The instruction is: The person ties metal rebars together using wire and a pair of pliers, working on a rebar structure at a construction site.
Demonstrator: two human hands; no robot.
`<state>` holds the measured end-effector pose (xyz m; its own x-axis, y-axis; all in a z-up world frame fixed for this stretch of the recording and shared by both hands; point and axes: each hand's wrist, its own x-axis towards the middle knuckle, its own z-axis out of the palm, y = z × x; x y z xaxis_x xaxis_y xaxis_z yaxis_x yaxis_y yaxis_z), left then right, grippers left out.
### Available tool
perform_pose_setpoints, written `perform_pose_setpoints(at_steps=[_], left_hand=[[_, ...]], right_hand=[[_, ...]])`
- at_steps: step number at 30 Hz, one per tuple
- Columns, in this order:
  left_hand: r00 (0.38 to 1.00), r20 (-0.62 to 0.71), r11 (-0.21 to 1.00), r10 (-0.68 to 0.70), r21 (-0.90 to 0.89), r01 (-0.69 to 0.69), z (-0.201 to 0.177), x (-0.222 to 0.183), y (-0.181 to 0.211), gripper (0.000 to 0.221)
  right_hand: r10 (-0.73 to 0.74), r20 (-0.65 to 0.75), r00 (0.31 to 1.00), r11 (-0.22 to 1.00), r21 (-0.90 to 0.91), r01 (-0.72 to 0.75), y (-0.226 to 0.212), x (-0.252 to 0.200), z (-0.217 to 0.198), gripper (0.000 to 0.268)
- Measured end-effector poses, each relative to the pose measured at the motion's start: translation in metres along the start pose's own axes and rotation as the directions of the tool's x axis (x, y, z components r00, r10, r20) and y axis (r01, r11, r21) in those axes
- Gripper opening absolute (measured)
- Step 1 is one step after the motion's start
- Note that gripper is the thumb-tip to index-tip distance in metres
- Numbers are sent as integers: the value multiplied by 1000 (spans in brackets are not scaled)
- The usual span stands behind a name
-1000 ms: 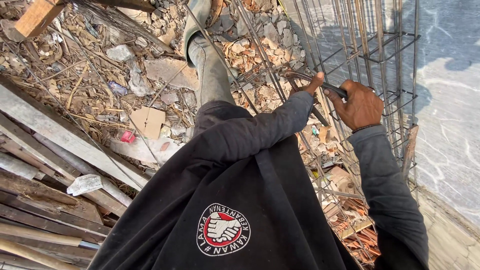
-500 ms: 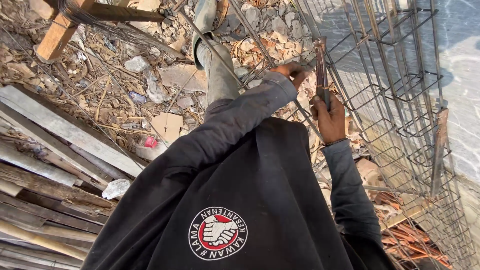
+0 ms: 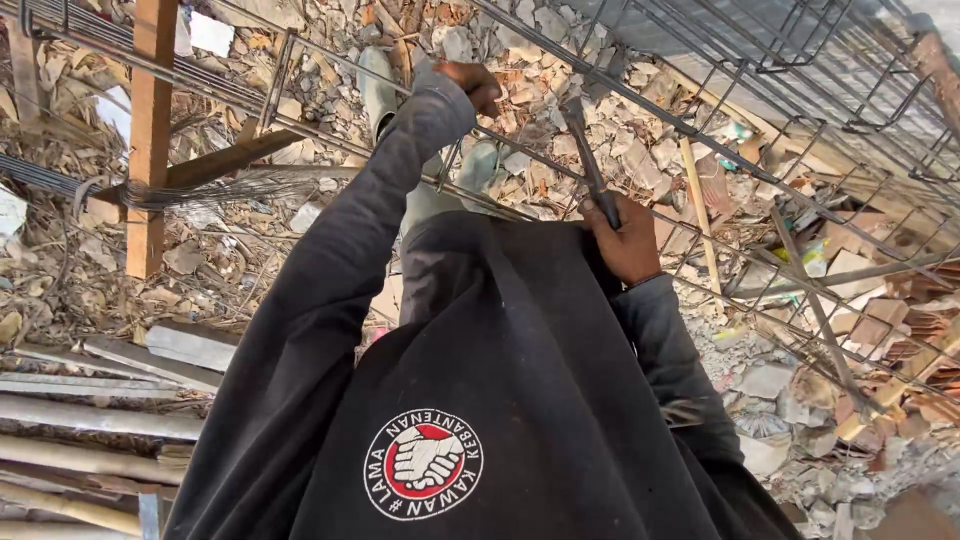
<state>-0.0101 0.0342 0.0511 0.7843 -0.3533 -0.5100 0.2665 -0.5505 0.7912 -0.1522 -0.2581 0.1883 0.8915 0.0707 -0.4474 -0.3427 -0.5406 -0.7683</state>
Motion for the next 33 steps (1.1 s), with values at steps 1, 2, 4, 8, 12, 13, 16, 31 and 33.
perform_pose_setpoints(at_steps=[1,2,4,8,12,13,16,31,33], left_hand=[[999,-19,974,51,-219,-54,-2,-1,-3,17],[994,-60,897,92,-429,-109,-2,1,-5,18],[970,-120,896,210,-373,-240,-1,0,-11,28],[755,-499,753,424,-268,-601,4,-1,-17,31],[785,-587,533,-197,-736,-417,-9,-20,-21,30],[813,-531,534,-236,-771,-348,-3,-37,-21,36],[975,-70,556,-211,-829,61,29,-67,-14,42],[973,-37,-520,-229,-840,-154,172,36,30,38],[979,-65,-492,-193,-857,-154,172,35,23,35]], right_hand=[[-80,25,996,986,-143,83,-3,-1,-7,20],[-163,71,984,942,-284,176,-6,4,-16,21],[-286,150,946,750,-580,319,-17,18,-28,24],[-470,369,802,248,-817,520,-41,58,-46,26],[-495,523,694,22,-791,611,-61,103,-52,24],[-484,554,677,-27,-783,622,-65,112,-51,24],[-468,631,619,-137,-744,654,-79,142,-48,27],[-382,740,553,-45,-613,789,-62,192,-53,54],[-389,747,540,-31,-596,802,-65,195,-53,57]])
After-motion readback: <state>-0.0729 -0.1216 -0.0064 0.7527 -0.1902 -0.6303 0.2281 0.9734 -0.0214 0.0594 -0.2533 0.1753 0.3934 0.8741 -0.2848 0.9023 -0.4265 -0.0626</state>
